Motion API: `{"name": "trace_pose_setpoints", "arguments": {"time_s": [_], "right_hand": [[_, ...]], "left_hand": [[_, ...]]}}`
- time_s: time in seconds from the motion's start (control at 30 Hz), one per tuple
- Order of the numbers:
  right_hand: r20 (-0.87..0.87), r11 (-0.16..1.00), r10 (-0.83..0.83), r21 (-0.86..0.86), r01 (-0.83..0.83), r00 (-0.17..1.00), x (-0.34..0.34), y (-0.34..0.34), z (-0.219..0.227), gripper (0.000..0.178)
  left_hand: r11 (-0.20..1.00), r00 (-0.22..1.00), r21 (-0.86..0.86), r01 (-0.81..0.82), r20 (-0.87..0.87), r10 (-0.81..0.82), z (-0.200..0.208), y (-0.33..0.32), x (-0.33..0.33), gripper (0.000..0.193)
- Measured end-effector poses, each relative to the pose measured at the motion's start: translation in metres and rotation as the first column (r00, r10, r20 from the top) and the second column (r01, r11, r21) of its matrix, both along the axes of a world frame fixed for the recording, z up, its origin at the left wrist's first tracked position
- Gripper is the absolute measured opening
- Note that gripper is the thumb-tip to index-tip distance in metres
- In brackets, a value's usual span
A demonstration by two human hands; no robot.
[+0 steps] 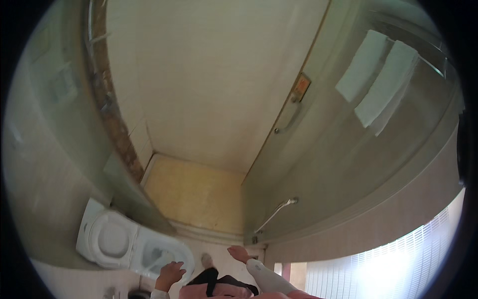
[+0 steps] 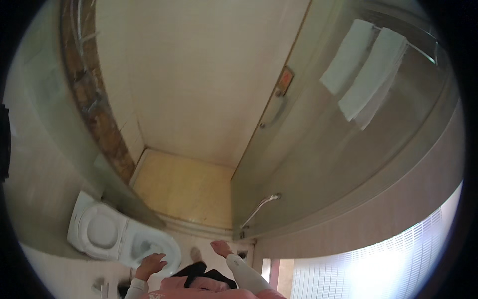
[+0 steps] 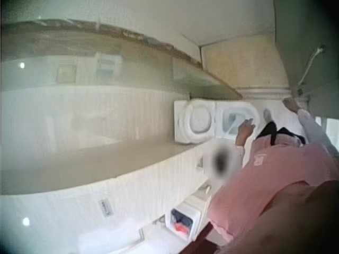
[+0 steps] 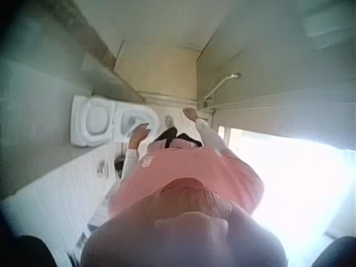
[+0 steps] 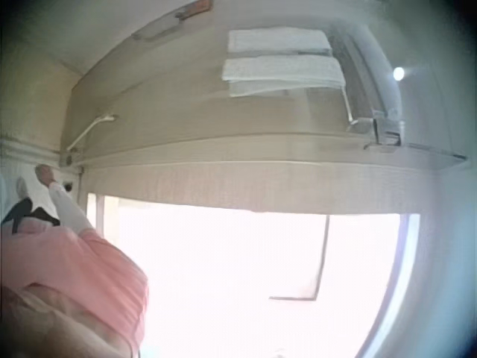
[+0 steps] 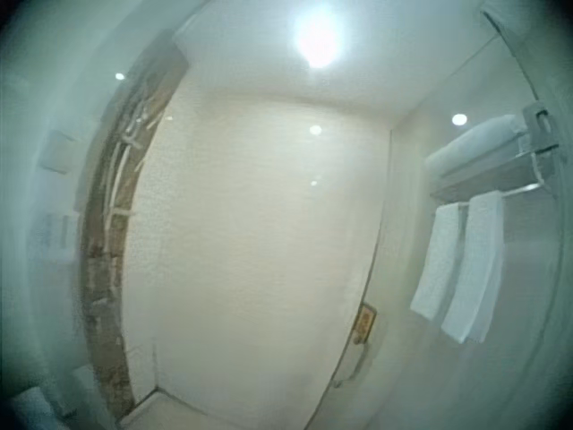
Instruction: The person scrubs the inside of a toilet bowl with a brush, rinses the toilet and the floor using a handheld showerhead, and scrubs the floor and wall tiles with the brush while spraying water.
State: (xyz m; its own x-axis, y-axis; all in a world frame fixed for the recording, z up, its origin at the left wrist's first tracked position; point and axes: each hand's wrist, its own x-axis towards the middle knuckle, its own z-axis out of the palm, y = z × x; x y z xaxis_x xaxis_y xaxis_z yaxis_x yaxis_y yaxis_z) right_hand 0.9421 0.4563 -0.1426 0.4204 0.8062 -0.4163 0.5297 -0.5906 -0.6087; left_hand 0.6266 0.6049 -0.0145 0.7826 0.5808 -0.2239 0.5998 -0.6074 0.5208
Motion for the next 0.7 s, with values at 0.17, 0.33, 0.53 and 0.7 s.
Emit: {"name": "trace_pose_setpoints", "arguments": {"time_s": [0.17,0.33,0.53,0.7], "right_hand": [[0.344,0.983,-0.165,-0.014,0.181,0.924,0.123,0.085,0.025,0.033],[0.15,0.862,-0.504,0.143,0.486,0.851,0.192,0.117,0.0,0.023],[0.281,0.667,0.719,-0.538,-0.516,0.636,0.284,0.136,-0.106,0.012],[0.179,0.531,0.829,-0.546,-0.647,0.53,0.434,0.176,-0.162,0.014]], "left_hand": [[0.967,0.987,0.224,0.118,0.077,-0.138,0.072,0.053,0.107,0.034],[0.931,0.945,0.255,0.26,0.132,-0.3,0.104,0.095,0.221,0.038],[0.959,0.944,0.153,0.238,0.195,-0.265,0.141,0.16,0.324,0.033],[0.951,0.998,0.301,0.064,-0.037,-0.056,0.147,0.229,0.373,0.039]]}}
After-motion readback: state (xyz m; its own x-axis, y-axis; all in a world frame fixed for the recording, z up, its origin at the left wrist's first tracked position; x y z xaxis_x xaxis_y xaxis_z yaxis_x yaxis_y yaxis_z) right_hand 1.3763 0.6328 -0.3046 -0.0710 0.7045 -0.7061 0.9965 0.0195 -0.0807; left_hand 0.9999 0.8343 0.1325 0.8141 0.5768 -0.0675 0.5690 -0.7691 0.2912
